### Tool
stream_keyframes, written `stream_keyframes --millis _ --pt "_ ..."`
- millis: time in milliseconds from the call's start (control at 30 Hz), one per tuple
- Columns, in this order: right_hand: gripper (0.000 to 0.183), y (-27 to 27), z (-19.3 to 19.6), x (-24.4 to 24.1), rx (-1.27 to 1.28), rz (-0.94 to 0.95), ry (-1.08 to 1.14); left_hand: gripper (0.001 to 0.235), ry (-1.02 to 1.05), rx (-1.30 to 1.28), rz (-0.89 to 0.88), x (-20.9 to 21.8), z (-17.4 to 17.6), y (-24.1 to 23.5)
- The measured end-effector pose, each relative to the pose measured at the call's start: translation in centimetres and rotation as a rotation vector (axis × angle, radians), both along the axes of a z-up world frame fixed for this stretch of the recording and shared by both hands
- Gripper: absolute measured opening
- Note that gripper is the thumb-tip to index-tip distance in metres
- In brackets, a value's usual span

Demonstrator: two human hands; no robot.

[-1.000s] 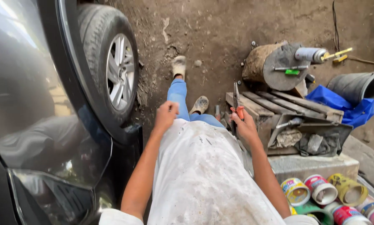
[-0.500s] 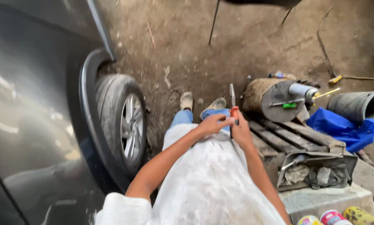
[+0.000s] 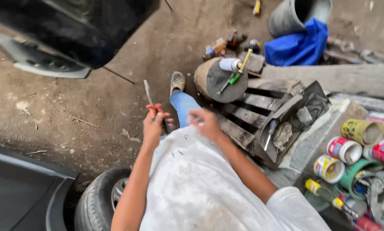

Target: The person uses pliers to pull and remove small metal clips from a black car bumper. They work on the front section of the bumper, extracting clips from the plastic surface and holding them in their hand. The person moves around the vehicle to access different areas of the bumper.

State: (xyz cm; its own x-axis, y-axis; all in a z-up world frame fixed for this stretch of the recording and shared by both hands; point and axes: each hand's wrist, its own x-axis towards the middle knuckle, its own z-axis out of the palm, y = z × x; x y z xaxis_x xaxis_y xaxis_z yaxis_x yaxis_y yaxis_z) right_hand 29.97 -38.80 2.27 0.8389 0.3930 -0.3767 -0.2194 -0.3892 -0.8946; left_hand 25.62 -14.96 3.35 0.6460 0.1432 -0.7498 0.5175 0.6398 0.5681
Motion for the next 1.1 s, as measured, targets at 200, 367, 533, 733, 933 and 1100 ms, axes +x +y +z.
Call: stream_keyframes --millis 200,367,533,733,933,1100 --pt "0.034 -13.1 -16.4 12.6 -0.294 -0.877 0.113 0.043 0.214 0.155 -0.136 6.1 -1.4 4.2" --pt "0.048 -15.9 -20.0 17.2 -0.617 -0.922 -0.024 0.039 0.318 0.165 -0.156 7.0 -4.3 5.8" --pt "0.047 -15.0 -19.9 17.8 -0.645 -0.886 -0.065 0.039 0.404 0.158 -0.174 7.3 -4.7 7.6" --pt "0.028 -14.6 -20.3 18.0 -0.576 -0.904 0.009 0.036 0.473 0.176 -0.210 6.9 -5.7 9.5" --pt "0.025 -14.9 -20.9 17.7 -0.484 -0.914 -0.011 0.036 0.522 0.182 -0.245 7.1 -6.1 11.1" --pt "0.028 -14.6 -20.5 18.1 -0.578 -0.927 -0.077 0.034 0.480 0.159 -0.219 6.9 -6.4 12.0"
